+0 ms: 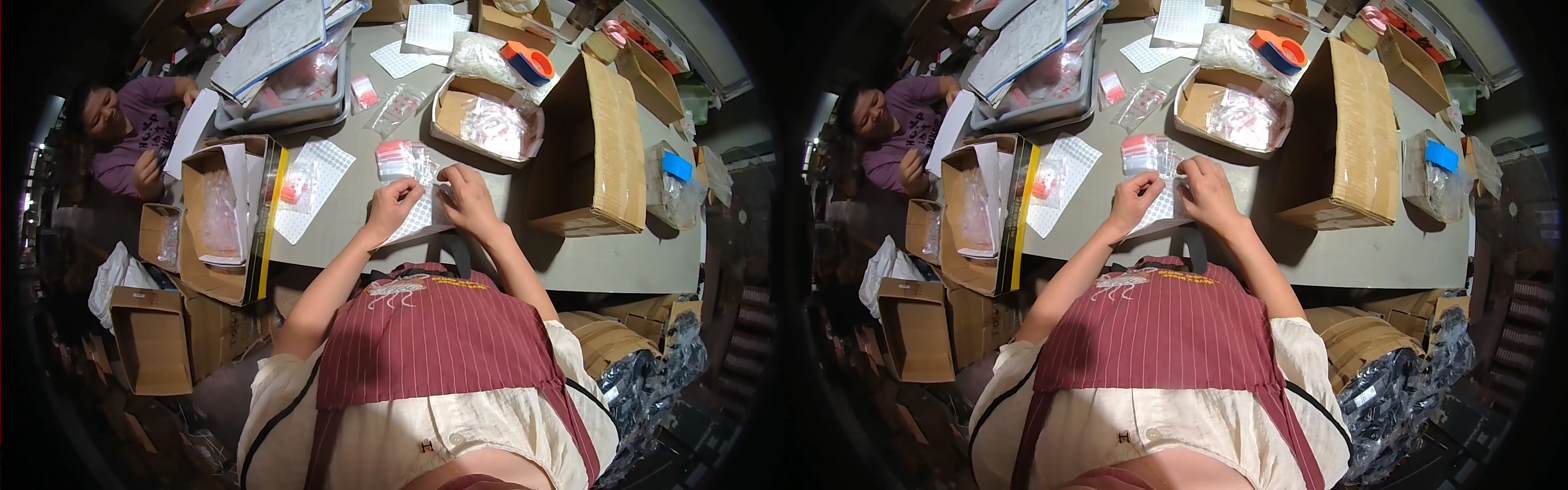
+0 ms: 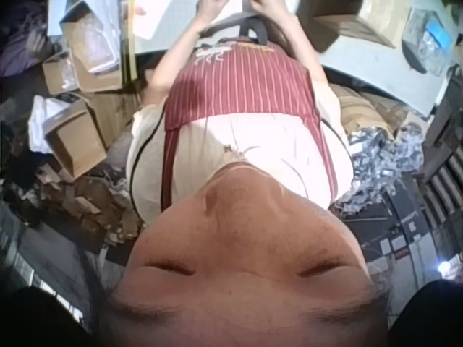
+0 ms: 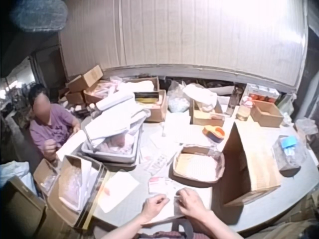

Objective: The person peels small circular stickers from a sheet and applies them to small plastic bags containing small parts. They then place the bags back onto the cluttered table and repeat the process with additional bags and stickers.

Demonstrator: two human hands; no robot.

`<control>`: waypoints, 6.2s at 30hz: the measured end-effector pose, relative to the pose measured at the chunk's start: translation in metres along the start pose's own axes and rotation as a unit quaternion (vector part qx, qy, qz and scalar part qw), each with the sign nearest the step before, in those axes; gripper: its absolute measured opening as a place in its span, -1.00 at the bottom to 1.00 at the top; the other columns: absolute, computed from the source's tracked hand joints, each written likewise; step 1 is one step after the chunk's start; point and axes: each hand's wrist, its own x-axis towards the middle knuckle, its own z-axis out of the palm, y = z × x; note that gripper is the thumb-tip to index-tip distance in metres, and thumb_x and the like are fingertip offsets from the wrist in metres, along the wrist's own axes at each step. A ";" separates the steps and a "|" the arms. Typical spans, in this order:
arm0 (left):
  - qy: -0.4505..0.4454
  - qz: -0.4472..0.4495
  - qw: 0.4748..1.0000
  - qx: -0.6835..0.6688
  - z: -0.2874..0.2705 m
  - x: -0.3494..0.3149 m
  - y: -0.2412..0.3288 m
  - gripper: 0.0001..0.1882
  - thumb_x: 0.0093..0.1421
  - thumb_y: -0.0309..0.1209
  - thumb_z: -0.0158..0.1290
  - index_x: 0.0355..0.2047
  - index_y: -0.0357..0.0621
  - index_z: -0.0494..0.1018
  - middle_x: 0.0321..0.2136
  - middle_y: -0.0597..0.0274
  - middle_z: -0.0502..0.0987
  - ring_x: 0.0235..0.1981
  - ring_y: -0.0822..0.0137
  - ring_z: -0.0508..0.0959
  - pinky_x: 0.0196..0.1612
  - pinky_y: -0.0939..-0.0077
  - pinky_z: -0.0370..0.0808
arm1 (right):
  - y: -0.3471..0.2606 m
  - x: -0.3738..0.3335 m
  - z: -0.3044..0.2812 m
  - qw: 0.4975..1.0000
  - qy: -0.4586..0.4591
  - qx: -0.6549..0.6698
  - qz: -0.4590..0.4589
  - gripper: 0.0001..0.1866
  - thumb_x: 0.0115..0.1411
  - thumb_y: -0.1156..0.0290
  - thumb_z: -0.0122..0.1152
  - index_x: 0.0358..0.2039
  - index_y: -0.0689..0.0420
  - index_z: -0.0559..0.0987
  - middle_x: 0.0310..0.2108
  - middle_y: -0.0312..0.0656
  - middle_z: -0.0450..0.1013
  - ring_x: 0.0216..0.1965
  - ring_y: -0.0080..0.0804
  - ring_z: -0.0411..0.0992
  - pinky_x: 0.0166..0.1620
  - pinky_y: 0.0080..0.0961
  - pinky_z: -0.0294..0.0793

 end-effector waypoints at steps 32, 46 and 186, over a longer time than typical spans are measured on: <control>-0.046 0.040 0.998 0.021 -0.006 0.004 -0.001 -0.88 0.28 -0.50 0.13 -0.29 -0.35 0.51 -0.39 0.15 0.58 -0.36 0.46 0.56 -0.26 0.51 0.50 | 0.007 0.009 0.019 0.992 0.027 0.082 -0.087 -0.83 0.11 0.48 0.28 -0.28 0.16 0.54 -0.05 -0.09 0.46 0.07 -0.03 0.37 0.15 -0.22 0.37; -0.099 0.212 0.959 0.158 0.000 -0.003 0.011 -0.87 0.12 -0.48 0.26 -0.36 -0.28 0.57 -0.33 -0.04 0.60 -0.21 -0.03 0.62 -0.05 0.20 0.56 | 0.031 0.024 0.026 0.979 -0.125 0.160 0.011 -0.85 0.26 0.46 0.16 -0.22 0.26 0.52 -0.19 0.00 0.57 -0.16 -0.11 0.54 -0.06 -0.29 0.52; -0.099 0.329 0.867 0.361 0.016 0.004 -0.008 -0.81 0.18 -0.33 0.24 -0.24 -0.10 0.54 0.09 0.29 0.59 0.24 0.27 0.47 0.33 0.08 0.28 | 0.067 0.013 0.006 0.962 -0.166 0.027 0.213 -0.76 0.16 0.29 0.28 -0.29 0.22 0.60 -0.44 -0.02 0.58 -0.38 -0.15 0.58 -0.25 -0.26 0.52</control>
